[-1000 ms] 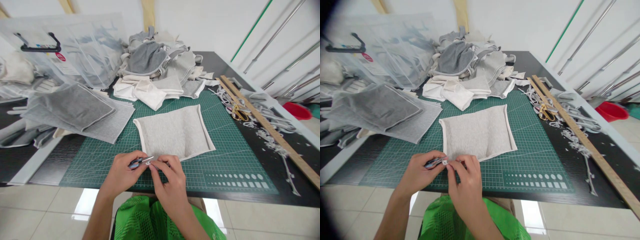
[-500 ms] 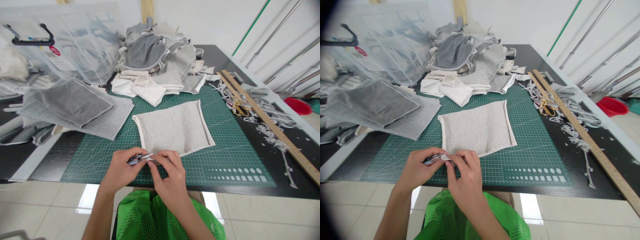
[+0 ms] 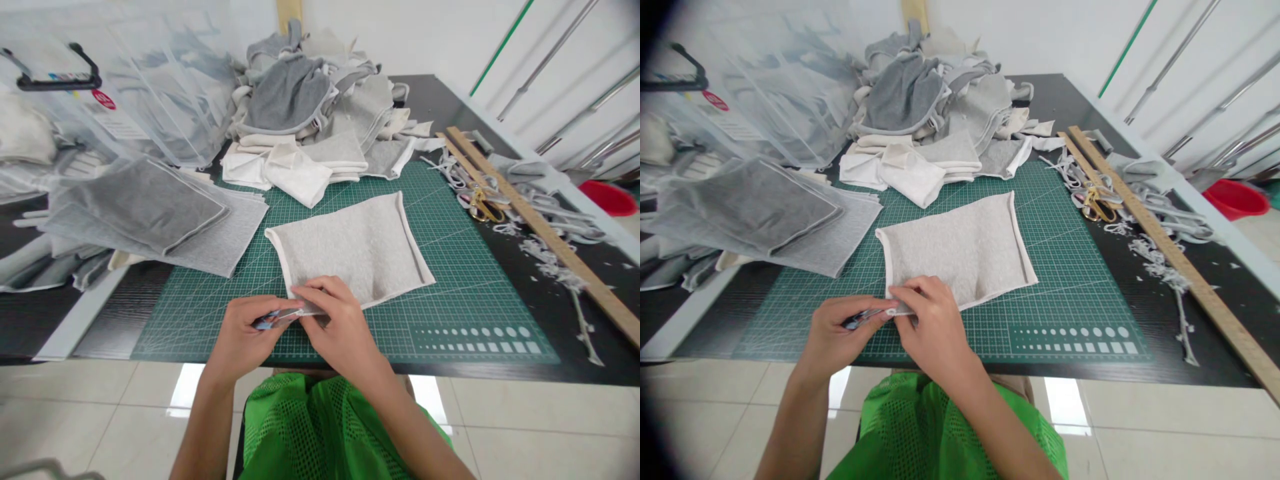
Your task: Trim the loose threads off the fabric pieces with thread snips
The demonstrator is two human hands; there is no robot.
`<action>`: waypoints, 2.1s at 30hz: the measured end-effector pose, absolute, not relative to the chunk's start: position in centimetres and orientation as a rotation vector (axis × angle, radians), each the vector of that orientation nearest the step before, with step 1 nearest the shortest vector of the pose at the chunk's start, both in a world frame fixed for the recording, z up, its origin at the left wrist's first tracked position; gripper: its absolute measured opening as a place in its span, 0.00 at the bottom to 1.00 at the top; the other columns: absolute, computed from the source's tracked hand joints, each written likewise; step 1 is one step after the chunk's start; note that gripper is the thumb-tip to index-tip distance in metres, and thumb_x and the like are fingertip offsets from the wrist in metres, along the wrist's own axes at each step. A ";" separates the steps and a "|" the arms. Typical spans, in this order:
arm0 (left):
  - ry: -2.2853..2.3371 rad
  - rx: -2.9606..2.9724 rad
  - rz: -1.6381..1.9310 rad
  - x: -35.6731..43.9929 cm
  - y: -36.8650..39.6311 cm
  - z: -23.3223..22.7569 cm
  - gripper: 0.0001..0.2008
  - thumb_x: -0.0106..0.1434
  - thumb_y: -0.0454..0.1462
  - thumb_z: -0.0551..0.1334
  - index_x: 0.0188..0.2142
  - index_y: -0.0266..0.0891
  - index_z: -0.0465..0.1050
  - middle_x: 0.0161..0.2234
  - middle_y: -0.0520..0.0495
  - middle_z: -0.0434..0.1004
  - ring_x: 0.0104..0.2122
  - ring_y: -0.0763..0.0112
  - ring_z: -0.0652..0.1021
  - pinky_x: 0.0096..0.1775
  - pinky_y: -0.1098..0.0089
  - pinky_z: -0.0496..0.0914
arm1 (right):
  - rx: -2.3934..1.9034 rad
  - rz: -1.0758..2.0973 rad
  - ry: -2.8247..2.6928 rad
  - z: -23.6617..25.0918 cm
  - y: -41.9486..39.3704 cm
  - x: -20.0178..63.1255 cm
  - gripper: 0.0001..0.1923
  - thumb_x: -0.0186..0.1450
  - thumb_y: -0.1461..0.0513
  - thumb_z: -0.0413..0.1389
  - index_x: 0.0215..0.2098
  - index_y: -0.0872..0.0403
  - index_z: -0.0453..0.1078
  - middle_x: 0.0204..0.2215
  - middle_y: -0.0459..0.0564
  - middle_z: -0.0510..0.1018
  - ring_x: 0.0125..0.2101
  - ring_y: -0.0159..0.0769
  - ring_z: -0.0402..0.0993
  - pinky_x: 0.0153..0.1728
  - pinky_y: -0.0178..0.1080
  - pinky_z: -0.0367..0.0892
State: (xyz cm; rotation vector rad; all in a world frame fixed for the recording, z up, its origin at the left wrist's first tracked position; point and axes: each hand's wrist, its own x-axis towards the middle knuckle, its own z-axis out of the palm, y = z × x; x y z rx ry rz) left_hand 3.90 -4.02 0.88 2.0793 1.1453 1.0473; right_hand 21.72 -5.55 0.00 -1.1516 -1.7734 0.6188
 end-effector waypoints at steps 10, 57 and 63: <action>1.234 1.959 1.135 3.6 -4.4 0.6 0.07 0.62 0.31 0.68 0.38 0.44 0.83 0.30 0.54 0.85 0.24 0.79 0.79 0.27 0.79 0.72 | -1.087 0.685 -1.724 0.4 -5.3 22.0 0.09 0.68 0.68 0.58 0.39 0.51 0.80 0.40 0.51 0.77 0.42 0.39 0.72 0.43 0.45 0.70; 1.261 2.506 0.610 2.0 -4.2 7.1 0.16 0.66 0.41 0.66 0.53 0.46 0.76 0.31 0.54 0.79 0.25 0.78 0.76 0.27 0.77 0.70 | -0.971 0.810 -1.569 0.7 -4.7 21.9 0.11 0.60 0.73 0.58 0.33 0.52 0.78 0.29 0.44 0.85 0.30 0.33 0.79 0.41 0.42 0.69; 1.230 2.547 0.582 1.7 -3.6 7.1 0.15 0.67 0.42 0.66 0.52 0.48 0.77 0.33 0.51 0.82 0.25 0.74 0.79 0.25 0.74 0.70 | -0.975 0.829 -1.565 0.6 -4.7 21.8 0.11 0.61 0.72 0.57 0.31 0.51 0.77 0.26 0.42 0.83 0.28 0.33 0.76 0.41 0.42 0.69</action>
